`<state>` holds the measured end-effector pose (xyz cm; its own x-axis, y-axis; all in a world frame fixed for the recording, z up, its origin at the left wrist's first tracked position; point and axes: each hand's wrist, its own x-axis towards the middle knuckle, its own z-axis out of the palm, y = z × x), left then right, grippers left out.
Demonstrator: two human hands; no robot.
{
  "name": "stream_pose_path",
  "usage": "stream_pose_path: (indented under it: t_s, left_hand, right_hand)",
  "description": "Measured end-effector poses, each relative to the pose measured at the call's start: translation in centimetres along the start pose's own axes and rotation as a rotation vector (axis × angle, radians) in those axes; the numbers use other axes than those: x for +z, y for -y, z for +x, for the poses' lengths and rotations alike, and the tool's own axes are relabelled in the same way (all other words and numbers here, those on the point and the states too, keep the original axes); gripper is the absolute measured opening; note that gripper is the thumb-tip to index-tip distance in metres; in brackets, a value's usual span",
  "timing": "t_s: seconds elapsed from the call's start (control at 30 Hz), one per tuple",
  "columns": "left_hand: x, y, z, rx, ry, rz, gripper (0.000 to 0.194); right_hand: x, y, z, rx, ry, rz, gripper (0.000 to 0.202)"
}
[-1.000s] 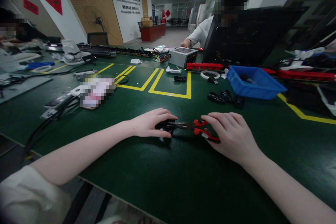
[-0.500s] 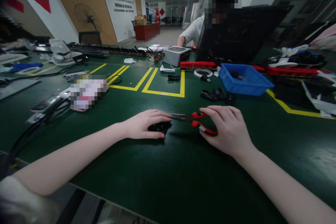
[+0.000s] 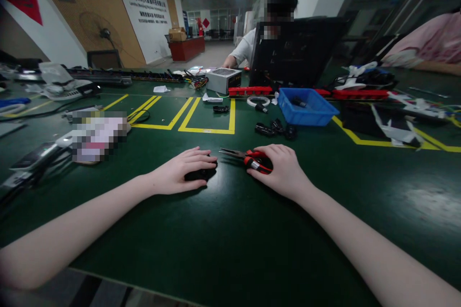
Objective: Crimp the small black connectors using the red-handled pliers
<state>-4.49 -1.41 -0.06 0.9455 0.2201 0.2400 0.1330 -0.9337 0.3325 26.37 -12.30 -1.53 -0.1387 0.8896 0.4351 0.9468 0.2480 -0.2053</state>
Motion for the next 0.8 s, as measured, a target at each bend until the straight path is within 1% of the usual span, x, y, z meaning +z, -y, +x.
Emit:
stream_pose_path:
  t_s: [0.2,0.33,0.43,0.53,0.67,0.8]
  left_hand:
    - [0.0,0.1,0.1,-0.008,0.003,-0.023,0.046]
    - [0.0,-0.5,0.0,-0.052,-0.007,-0.080,0.045]
    - [0.2,-1.0,-0.3,-0.111,-0.025,-0.114,0.045]
    - [0.5,-1.1,-0.6,-0.149,-0.074,-0.147,0.044]
    - [0.8,-0.8,-0.7,-0.174,-0.055,-0.176,0.039]
    - [1.0,-0.6,-0.6,-0.194,-0.091,-0.189,0.034]
  right_hand:
    - [-0.6,0.7,0.0,0.094,0.077,0.071,0.051]
    - [-1.0,1.5,-0.3,0.155,0.113,0.130,0.048]
    - [-1.2,1.9,-0.5,0.168,0.115,0.103,0.049]
    - [-1.4,2.2,-0.7,0.175,0.116,0.079,0.051]
    - [-1.7,2.4,-0.8,0.183,0.107,0.061,0.050]
    - [-1.7,2.6,-1.0,0.170,0.093,0.055,0.051]
